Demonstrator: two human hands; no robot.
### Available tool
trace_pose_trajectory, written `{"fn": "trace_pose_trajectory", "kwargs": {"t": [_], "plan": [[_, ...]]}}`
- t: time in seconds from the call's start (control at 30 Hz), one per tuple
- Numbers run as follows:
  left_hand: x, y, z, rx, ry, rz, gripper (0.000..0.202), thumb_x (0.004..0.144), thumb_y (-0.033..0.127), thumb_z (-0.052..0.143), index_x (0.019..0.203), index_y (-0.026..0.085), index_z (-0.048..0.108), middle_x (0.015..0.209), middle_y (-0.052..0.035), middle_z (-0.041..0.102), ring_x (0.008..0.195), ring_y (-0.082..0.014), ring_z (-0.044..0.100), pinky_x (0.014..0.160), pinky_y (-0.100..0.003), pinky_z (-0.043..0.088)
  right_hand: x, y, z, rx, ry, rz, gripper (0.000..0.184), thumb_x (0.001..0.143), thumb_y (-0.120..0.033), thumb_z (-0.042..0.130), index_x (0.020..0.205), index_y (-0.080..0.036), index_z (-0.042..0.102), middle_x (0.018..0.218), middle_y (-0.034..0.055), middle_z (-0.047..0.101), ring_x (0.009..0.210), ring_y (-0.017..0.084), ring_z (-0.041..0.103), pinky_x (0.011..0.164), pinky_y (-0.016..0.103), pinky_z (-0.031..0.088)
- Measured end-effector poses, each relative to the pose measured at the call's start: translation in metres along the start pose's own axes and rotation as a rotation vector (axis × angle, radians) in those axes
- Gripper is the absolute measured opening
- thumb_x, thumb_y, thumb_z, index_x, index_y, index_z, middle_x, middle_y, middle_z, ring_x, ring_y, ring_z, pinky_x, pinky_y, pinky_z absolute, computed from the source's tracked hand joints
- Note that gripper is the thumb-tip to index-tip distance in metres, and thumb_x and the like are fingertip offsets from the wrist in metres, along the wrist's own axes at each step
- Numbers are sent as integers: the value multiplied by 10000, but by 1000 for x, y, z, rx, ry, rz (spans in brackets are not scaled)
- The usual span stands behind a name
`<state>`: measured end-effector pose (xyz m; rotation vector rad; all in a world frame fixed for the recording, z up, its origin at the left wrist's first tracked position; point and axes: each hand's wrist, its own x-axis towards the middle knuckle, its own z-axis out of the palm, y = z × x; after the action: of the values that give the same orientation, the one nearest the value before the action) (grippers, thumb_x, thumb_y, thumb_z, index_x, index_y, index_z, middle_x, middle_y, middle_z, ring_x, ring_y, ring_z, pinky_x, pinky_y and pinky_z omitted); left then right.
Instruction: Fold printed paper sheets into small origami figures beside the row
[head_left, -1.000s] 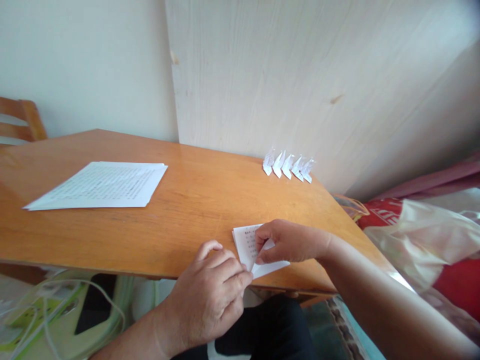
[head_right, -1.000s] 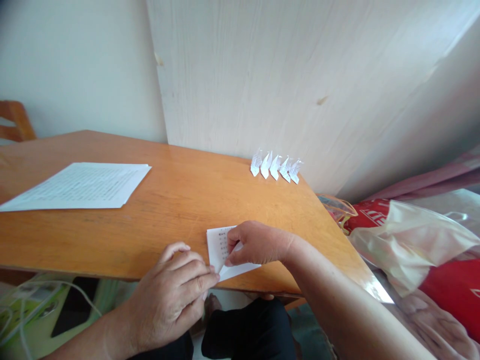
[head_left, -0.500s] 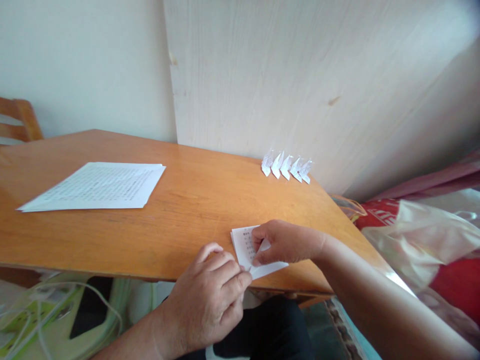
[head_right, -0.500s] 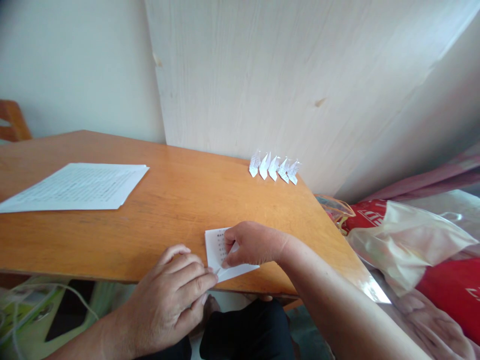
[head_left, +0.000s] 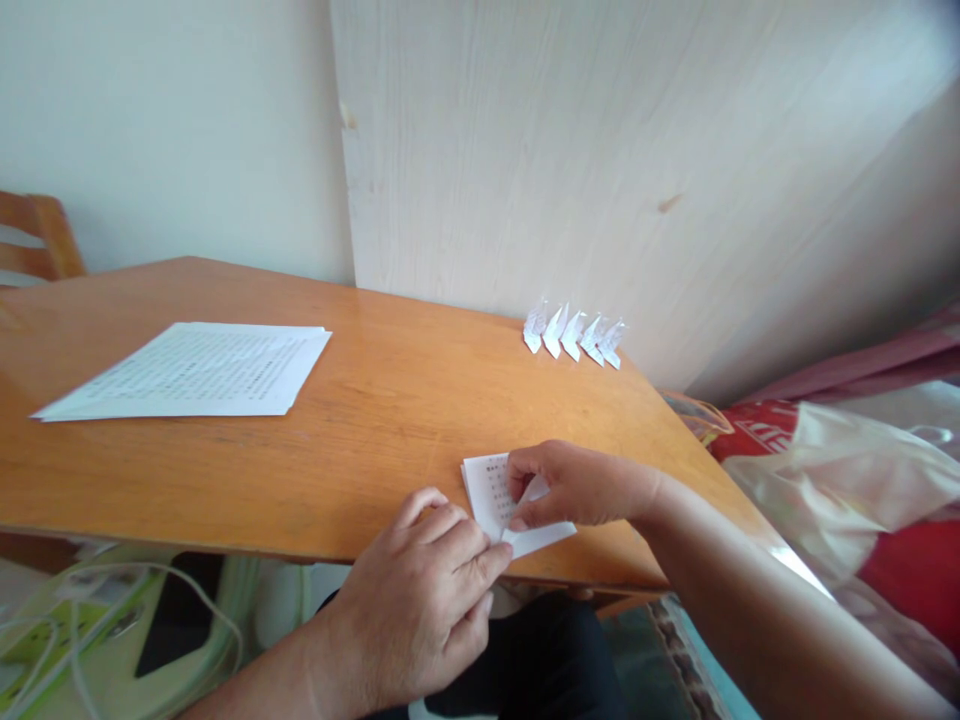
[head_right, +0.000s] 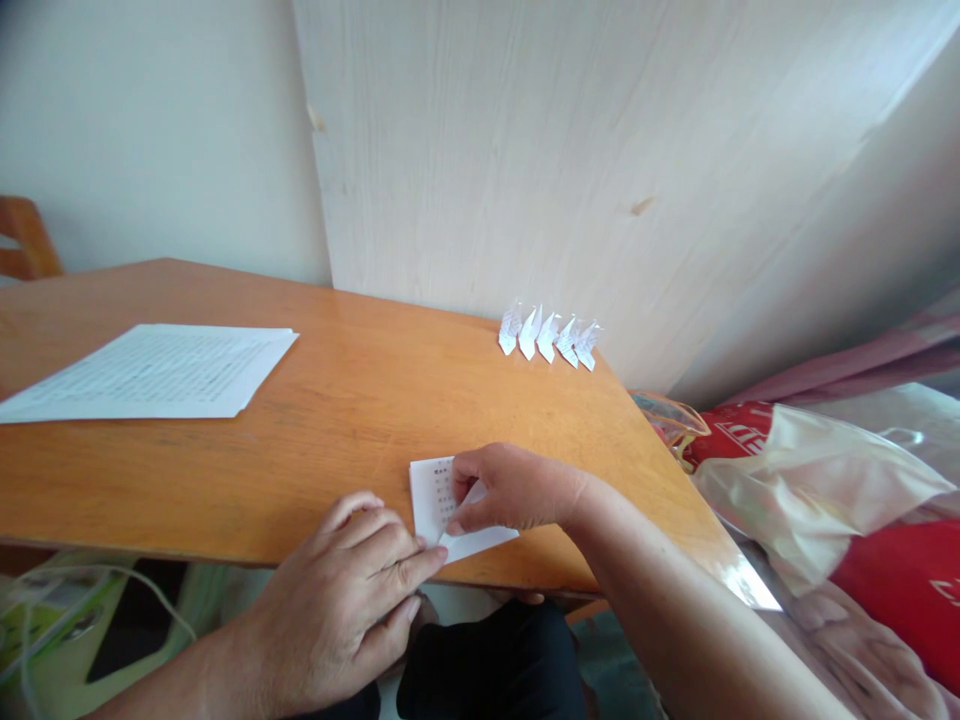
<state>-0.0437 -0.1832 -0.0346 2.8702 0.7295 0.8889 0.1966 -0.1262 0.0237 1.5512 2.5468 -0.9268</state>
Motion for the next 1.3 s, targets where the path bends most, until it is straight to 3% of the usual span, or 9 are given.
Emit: {"fn": "trace_pose_trajectory", "kwargs": {"t": [0.2, 0.47, 0.8, 1.3], "plan": [[-2, 0, 2, 4, -2, -13, 343, 872, 194, 561, 1197, 227, 666, 878, -44, 633, 850, -236, 540, 873, -473, 414, -13, 14, 1, 89, 115, 18, 217, 788, -320, 701, 953, -194, 637, 871, 9, 635, 759, 147, 559, 646, 247, 411], [-2, 1, 2, 17, -4, -26, 346, 861, 195, 572, 1192, 239, 665, 887, -41, 636, 837, -232, 549, 867, -457, 421, -16, 24, 16, 298, 230, 58, 178, 827, -253, 658, 964, -189, 565, 845, -2, 573, 722, 127, 519, 613, 241, 418], [-5, -1, 5, -3, -26, -27, 362, 871, 212, 579, 1228, 230, 642, 894, -46, 639, 854, -243, 536, 873, -480, 405, -15, 28, 31, 237, 333, 79, 182, 825, -219, 646, 966, -204, 531, 810, -16, 561, 689, 123, 502, 579, 239, 404], [-7, -4, 5, -13, 12, -14, 389, 863, 190, 569, 1242, 235, 644, 939, -42, 670, 875, -240, 555, 905, -480, 408, -18, 18, 30, 197, 368, 86, 123, 856, -233, 626, 931, -206, 532, 808, -14, 578, 682, 125, 514, 599, 248, 404]]}}
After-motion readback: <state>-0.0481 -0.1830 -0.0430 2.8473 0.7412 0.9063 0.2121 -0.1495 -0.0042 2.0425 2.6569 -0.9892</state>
